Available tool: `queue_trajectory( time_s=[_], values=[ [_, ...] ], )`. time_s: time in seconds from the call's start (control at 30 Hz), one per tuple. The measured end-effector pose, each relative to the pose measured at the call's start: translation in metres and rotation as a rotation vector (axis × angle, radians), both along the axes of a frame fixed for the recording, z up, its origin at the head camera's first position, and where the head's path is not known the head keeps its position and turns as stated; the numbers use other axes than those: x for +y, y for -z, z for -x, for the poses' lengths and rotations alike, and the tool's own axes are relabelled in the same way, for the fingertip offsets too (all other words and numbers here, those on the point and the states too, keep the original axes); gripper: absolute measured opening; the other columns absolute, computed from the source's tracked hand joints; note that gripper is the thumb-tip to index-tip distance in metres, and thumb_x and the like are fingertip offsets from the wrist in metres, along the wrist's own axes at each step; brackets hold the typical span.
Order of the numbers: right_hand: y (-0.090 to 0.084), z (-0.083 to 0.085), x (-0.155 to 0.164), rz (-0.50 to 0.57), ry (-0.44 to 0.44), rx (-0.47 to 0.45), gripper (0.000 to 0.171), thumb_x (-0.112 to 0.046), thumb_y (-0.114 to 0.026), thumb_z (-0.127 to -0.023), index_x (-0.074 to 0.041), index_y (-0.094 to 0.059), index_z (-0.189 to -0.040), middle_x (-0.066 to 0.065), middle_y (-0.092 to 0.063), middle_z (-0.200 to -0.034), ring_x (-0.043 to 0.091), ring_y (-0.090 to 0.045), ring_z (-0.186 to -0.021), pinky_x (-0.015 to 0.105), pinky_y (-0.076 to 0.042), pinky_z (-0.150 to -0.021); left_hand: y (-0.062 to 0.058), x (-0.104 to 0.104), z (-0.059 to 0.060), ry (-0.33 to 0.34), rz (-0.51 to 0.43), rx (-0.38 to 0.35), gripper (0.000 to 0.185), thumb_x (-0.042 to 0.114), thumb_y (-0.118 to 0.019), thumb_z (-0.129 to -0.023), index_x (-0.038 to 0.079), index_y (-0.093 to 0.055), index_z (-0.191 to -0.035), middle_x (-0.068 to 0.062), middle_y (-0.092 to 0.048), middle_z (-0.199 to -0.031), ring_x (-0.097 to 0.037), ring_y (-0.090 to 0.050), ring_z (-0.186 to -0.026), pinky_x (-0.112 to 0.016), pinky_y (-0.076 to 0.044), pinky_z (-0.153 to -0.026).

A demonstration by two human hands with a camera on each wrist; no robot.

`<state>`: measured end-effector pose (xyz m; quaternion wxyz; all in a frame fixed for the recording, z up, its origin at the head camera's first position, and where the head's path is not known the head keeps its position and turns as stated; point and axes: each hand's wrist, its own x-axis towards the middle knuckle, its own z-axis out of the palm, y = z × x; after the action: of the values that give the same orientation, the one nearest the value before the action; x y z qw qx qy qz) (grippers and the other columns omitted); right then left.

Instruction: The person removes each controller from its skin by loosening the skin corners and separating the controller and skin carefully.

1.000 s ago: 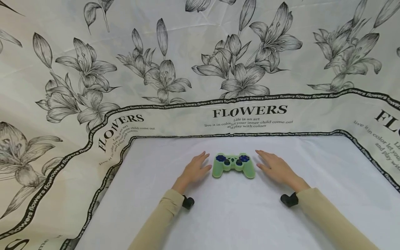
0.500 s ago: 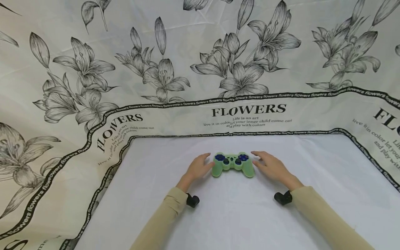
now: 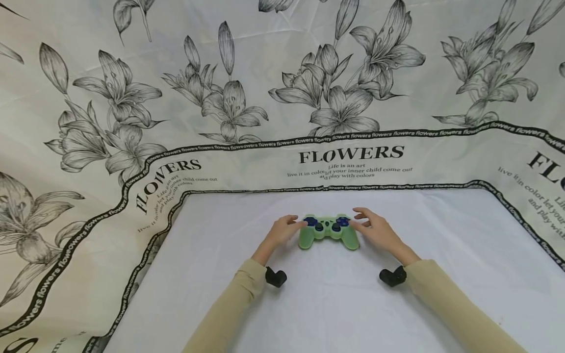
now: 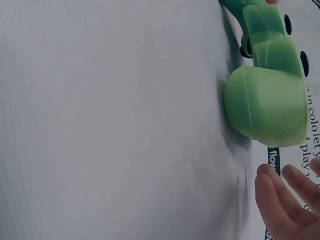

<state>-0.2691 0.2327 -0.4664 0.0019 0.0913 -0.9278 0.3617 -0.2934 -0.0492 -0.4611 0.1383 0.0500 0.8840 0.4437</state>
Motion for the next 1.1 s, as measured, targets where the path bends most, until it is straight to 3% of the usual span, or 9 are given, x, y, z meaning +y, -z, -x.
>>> queue_trajectory(
  time_s=[0.13, 0.3, 0.6, 1.1],
  values=[
    [0.001, 0.001, -0.002, 0.054, 0.022, -0.017, 0.065, -0.047, -0.054, -0.096, -0.005, -0.039, -0.143, 0.024, -0.056, -0.130, 0.037, -0.061, -0.108, 0.046, -0.053, -0.084, -0.001, 0.002, 0.002, -0.005, -0.076, -0.054, 0.064, 0.048, -0.060, -0.090, 0.007, -0.050, -0.138, -0.016, -0.057, -0.133, -0.029, -0.061, -0.110, -0.040, -0.054, -0.090],
    [0.003, 0.004, -0.004, 0.093, 0.039, -0.025, 0.065, -0.044, -0.056, -0.095, -0.003, -0.039, -0.142, 0.026, -0.057, -0.128, 0.036, -0.063, -0.105, 0.040, -0.056, -0.079, -0.002, 0.005, 0.003, -0.016, -0.133, -0.081, 0.064, 0.045, -0.062, -0.090, 0.005, -0.050, -0.137, -0.016, -0.058, -0.131, -0.029, -0.061, -0.111, -0.038, -0.055, -0.090],
    [0.004, 0.004, -0.008, 0.126, 0.050, -0.072, 0.069, -0.046, -0.057, -0.094, -0.002, -0.036, -0.143, 0.028, -0.053, -0.130, 0.042, -0.059, -0.112, 0.037, -0.058, -0.078, 0.002, 0.009, 0.005, -0.046, -0.173, -0.136, 0.064, 0.040, -0.067, -0.087, 0.003, -0.051, -0.137, -0.016, -0.057, -0.133, -0.031, -0.061, -0.112, -0.036, -0.056, -0.088],
    [0.006, 0.008, -0.011, 0.140, 0.046, -0.128, 0.068, -0.044, -0.057, -0.095, 0.000, -0.037, -0.142, 0.031, -0.051, -0.130, 0.043, -0.057, -0.114, 0.033, -0.059, -0.073, 0.009, 0.007, 0.010, -0.042, -0.171, -0.144, 0.060, 0.033, -0.072, -0.085, 0.003, -0.054, -0.133, -0.013, -0.064, -0.120, -0.022, -0.064, -0.103, -0.033, -0.057, -0.083]
  ],
)
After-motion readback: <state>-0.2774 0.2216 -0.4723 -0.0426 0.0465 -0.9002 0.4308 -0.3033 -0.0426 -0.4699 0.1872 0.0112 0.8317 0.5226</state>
